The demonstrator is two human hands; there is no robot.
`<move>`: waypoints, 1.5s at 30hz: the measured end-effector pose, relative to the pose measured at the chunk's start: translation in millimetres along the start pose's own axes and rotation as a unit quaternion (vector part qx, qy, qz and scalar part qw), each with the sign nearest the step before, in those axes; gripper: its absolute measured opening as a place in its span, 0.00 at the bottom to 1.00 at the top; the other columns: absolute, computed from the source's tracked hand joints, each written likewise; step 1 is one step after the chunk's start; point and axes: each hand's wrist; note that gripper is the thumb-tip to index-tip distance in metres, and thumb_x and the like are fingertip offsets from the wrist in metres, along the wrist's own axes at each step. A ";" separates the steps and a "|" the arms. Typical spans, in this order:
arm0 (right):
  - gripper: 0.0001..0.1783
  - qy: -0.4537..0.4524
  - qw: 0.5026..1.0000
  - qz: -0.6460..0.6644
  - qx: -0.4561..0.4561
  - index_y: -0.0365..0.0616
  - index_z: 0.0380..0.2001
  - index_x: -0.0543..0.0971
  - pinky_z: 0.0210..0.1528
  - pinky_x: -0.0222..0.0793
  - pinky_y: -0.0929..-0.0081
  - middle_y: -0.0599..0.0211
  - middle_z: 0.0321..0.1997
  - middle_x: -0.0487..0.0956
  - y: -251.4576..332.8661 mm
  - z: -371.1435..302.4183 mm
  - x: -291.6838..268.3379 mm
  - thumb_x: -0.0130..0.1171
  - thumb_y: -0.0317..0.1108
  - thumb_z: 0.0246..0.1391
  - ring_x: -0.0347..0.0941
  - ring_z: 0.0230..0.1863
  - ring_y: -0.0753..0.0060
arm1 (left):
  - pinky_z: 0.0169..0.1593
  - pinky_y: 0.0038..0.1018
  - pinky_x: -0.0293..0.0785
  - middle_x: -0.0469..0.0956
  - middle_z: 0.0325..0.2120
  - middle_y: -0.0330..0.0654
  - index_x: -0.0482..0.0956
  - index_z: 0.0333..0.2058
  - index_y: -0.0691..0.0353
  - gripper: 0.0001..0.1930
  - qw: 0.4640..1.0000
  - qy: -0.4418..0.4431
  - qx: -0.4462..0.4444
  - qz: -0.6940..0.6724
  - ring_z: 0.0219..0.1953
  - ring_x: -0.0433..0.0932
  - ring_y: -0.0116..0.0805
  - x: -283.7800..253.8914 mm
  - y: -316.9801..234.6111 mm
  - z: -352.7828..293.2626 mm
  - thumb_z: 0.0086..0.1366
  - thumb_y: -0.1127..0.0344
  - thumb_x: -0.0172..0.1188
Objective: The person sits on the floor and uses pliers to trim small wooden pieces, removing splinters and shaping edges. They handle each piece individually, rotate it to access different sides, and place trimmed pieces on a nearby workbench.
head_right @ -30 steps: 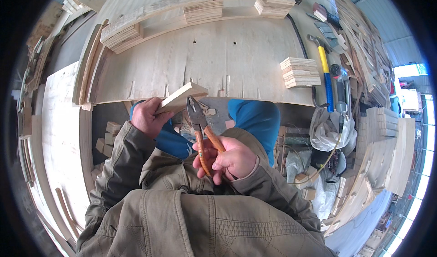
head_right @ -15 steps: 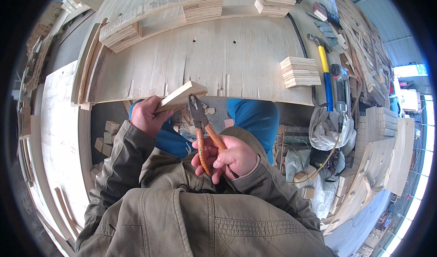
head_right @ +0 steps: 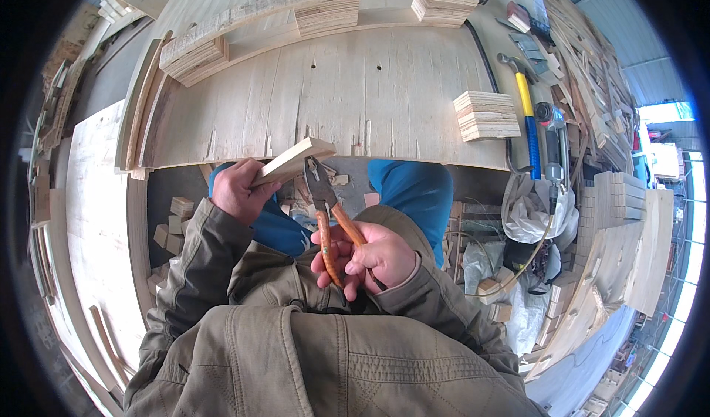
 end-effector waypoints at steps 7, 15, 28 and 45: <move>0.43 -0.001 1.000 -0.001 0.005 0.27 0.68 0.66 0.26 0.83 0.70 0.39 0.51 0.80 -2.2 -0.3 2.3 0.55 0.21 0.43 0.85 0.46 0.47 | 0.35 0.43 0.79 0.82 0.30 0.50 0.83 0.34 0.64 0.11 0.999 -0.017 0.034 -0.002 0.33 0.83 0.55 1.4 4.3 -2.7 0.57 0.66 0.75; 0.39 -0.064 0.995 -0.069 0.031 0.31 0.65 0.70 0.20 0.70 0.78 0.47 0.45 0.82 -3.3 -2.2 14.7 0.53 0.23 0.43 0.84 0.37 0.60 | 0.32 0.39 0.76 0.81 0.27 0.49 0.82 0.33 0.64 0.11 0.997 -0.032 0.065 -0.004 0.28 0.81 0.52 2.1 12.4 -7.7 0.54 0.69 0.76; 0.39 -0.048 0.998 -0.044 0.024 0.29 0.66 0.67 0.23 0.74 0.76 0.46 0.48 0.80 -2.2 -0.1 13.2 0.50 0.21 0.46 0.85 0.40 0.58 | 0.32 0.39 0.76 0.81 0.27 0.49 0.83 0.32 0.64 0.11 0.998 -0.031 0.046 0.008 0.28 0.82 0.52 5.6 11.7 -7.7 0.55 0.67 0.75; 0.36 -0.071 0.994 -0.080 0.026 0.29 0.60 0.70 0.20 0.65 0.79 0.50 0.41 0.81 -2.5 1.5 14.4 0.52 0.24 0.42 0.80 0.32 0.65 | 0.33 0.40 0.78 0.82 0.27 0.49 0.83 0.33 0.64 0.11 0.999 -0.021 0.047 0.005 0.30 0.83 0.52 3.9 13.9 -7.7 0.55 0.67 0.74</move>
Point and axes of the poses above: each hand's wrist, its own z-axis towards the middle knuckle, its own x-axis out of the palm, y = z × x
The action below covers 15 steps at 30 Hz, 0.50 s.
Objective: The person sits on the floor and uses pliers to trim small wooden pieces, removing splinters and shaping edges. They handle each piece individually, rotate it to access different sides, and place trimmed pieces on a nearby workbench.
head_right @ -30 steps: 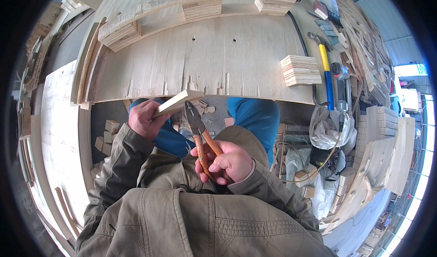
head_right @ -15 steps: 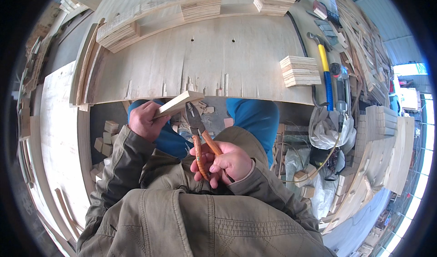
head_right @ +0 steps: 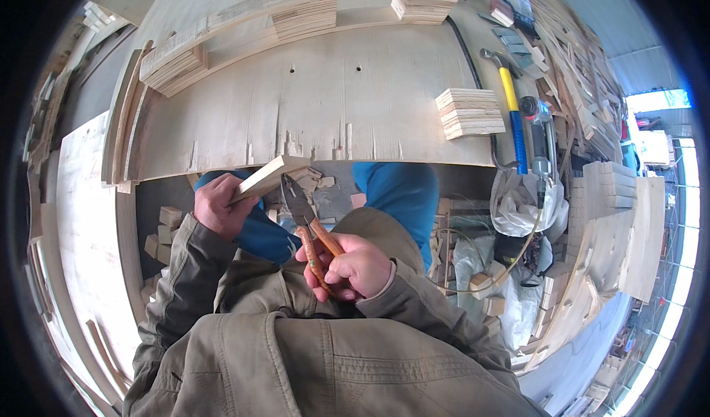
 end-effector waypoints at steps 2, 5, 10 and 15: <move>0.35 0.012 1.000 0.005 -0.005 0.30 0.60 0.70 0.20 0.65 0.79 0.50 0.40 0.81 0.2 0.9 -0.3 0.52 0.23 0.43 0.80 0.30 0.66 | 0.33 0.41 0.78 0.82 0.27 0.49 0.83 0.33 0.64 0.12 1.000 0.003 -0.007 0.008 0.29 0.83 0.53 -2.4 -0.5 0.3 0.55 0.66 0.75; 0.34 0.018 1.000 0.006 -0.006 0.30 0.60 0.70 0.20 0.65 0.79 0.49 0.40 0.81 0.7 1.8 -2.9 0.52 0.22 0.43 0.81 0.30 0.65 | 0.34 0.41 0.78 0.82 0.28 0.51 0.82 0.32 0.65 0.13 0.999 0.023 -0.031 -0.003 0.30 0.83 0.54 -6.4 -0.8 4.1 0.55 0.64 0.76; 0.40 0.036 0.999 0.017 0.001 0.29 0.65 0.68 0.23 0.74 0.76 0.45 0.46 0.81 -0.2 4.7 -8.5 0.51 0.20 0.42 0.85 0.39 0.57 | 0.35 0.41 0.79 0.82 0.28 0.53 0.82 0.32 0.65 0.14 0.994 0.067 -0.083 -0.031 0.31 0.84 0.56 -8.7 -1.9 8.9 0.56 0.62 0.77; 0.43 0.029 0.999 0.013 -0.005 0.29 0.68 0.66 0.26 0.79 0.74 0.42 0.50 0.80 -1.1 6.1 -14.4 0.51 0.19 0.41 0.86 0.46 0.52 | 0.36 0.42 0.79 0.83 0.29 0.53 0.82 0.33 0.65 0.15 0.995 0.054 -0.083 -0.022 0.32 0.83 0.57 -7.7 1.4 12.6 0.56 0.62 0.77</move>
Point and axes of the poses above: each hand's wrist, its own z-axis towards the middle knuckle, its own x-axis out of the palm, y = z × x
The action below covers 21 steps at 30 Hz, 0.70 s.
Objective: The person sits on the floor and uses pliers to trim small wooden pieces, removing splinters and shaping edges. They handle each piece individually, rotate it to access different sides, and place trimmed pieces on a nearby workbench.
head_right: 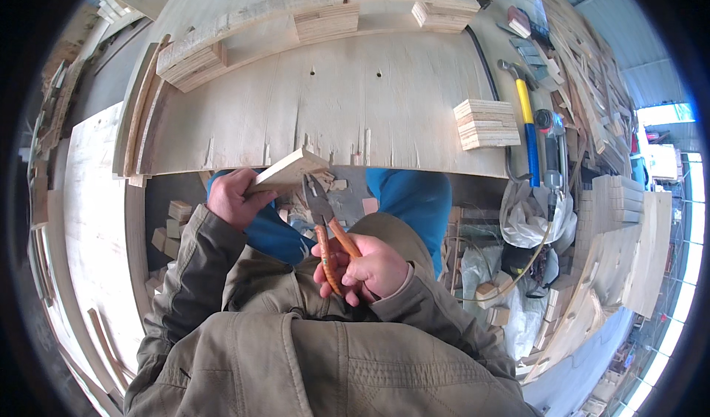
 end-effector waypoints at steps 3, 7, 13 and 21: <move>0.43 -0.024 0.999 -0.030 -0.009 0.29 0.69 0.65 0.27 0.79 0.74 0.42 0.51 0.80 2.1 -0.4 -4.5 0.51 0.19 0.43 0.85 0.46 0.52 | 0.36 0.40 0.79 0.83 0.30 0.53 0.82 0.33 0.65 0.14 0.999 -0.028 -0.011 0.017 0.32 0.84 0.54 -6.4 6.0 -1.9 0.57 0.63 0.77; 0.41 -0.077 0.993 -0.074 -0.057 0.31 0.67 0.66 0.26 0.77 0.74 0.44 0.48 0.82 6.2 -4.0 -8.0 0.52 0.19 0.43 0.85 0.43 0.55 | 0.38 0.34 0.79 0.84 0.30 0.49 0.83 0.37 0.67 0.12 0.987 -0.133 -0.053 -0.080 0.32 0.85 0.39 -28.5 19.7 -0.8 0.62 0.66 0.75; 0.39 -0.132 0.984 -0.061 -0.100 0.32 0.66 0.68 0.25 0.75 0.76 0.45 0.47 0.82 9.2 -8.7 -12.4 0.50 0.19 0.44 0.85 0.40 0.55 | 0.54 0.25 0.76 0.86 0.46 0.36 0.82 0.56 0.68 0.15 0.909 -0.307 -0.047 -0.277 0.49 0.80 0.24 -97.5 49.4 2.8 0.73 0.74 0.66; 0.35 -0.180 0.972 -0.058 -0.139 0.29 0.63 0.69 0.24 0.73 0.76 0.47 0.44 0.81 10.3 -11.6 -14.3 0.50 0.20 0.45 0.84 0.37 0.58 | 0.48 0.28 0.82 0.85 0.46 0.44 0.79 0.55 0.64 0.16 0.785 -0.352 -0.104 -0.499 0.44 0.86 0.34 -133.4 66.0 -0.9 0.77 0.60 0.63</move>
Point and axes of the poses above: each hand's wrist, its own z-axis towards the middle knuckle, its own x-axis out of the palm, y = z × x
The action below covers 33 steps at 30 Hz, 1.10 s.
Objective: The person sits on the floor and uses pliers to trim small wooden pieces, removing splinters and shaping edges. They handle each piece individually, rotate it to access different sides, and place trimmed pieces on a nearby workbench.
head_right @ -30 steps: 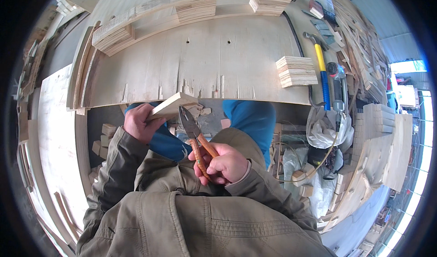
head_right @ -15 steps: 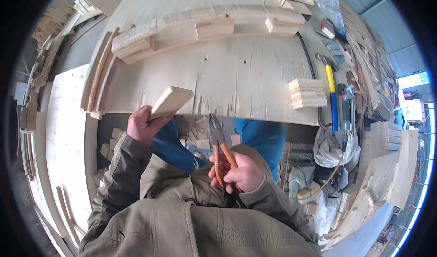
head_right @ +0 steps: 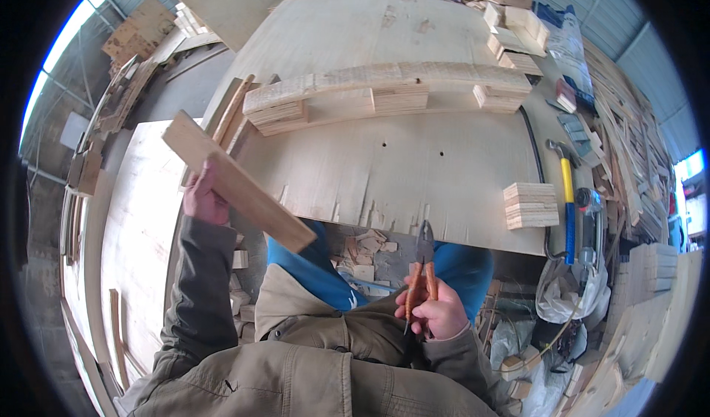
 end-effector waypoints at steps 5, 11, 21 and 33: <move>0.36 -0.030 0.999 -0.004 -0.011 0.32 0.62 0.69 0.23 0.72 0.75 0.48 0.44 0.82 2.9 0.9 -4.0 0.49 0.21 0.44 0.83 0.35 0.59 | 0.55 0.45 0.82 0.84 0.52 0.46 0.77 0.59 0.62 0.22 0.985 -0.054 -0.131 -0.095 0.53 0.84 0.44 13.6 28.2 -8.2 0.78 0.52 0.59; 0.35 -0.056 0.998 0.006 -0.022 0.34 0.63 0.70 0.23 0.72 0.76 0.50 0.44 0.82 3.2 1.4 -14.0 0.49 0.20 0.47 0.84 0.36 0.61 | 0.57 0.46 0.81 0.84 0.52 0.46 0.77 0.59 0.62 0.20 0.983 0.002 -0.158 -0.092 0.52 0.84 0.45 17.6 31.9 -9.5 0.79 0.54 0.57; 0.35 -0.101 0.994 -0.018 -0.047 0.33 0.62 0.70 0.24 0.71 0.77 0.52 0.43 0.82 4.9 3.1 -15.6 0.47 0.19 0.44 0.84 0.36 0.62 | 0.58 0.44 0.80 0.84 0.51 0.47 0.77 0.58 0.66 0.20 0.995 0.024 -0.066 -0.070 0.52 0.84 0.44 41.2 -3.2 33.7 0.79 0.56 0.59; 0.34 -0.151 0.965 -0.109 -0.187 0.34 0.61 0.72 0.26 0.69 0.77 0.54 0.43 0.82 39.7 28.7 -31.4 0.44 0.16 0.47 0.83 0.35 0.65 | 0.53 0.29 0.76 0.84 0.48 0.35 0.84 0.55 0.60 0.18 0.944 0.036 0.265 0.193 0.50 0.81 0.26 136.2 -155.5 134.5 0.76 0.54 0.65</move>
Point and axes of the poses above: each hand's wrist, its own z-axis towards the middle knuckle, its own x-axis out of the palm, y = z × x
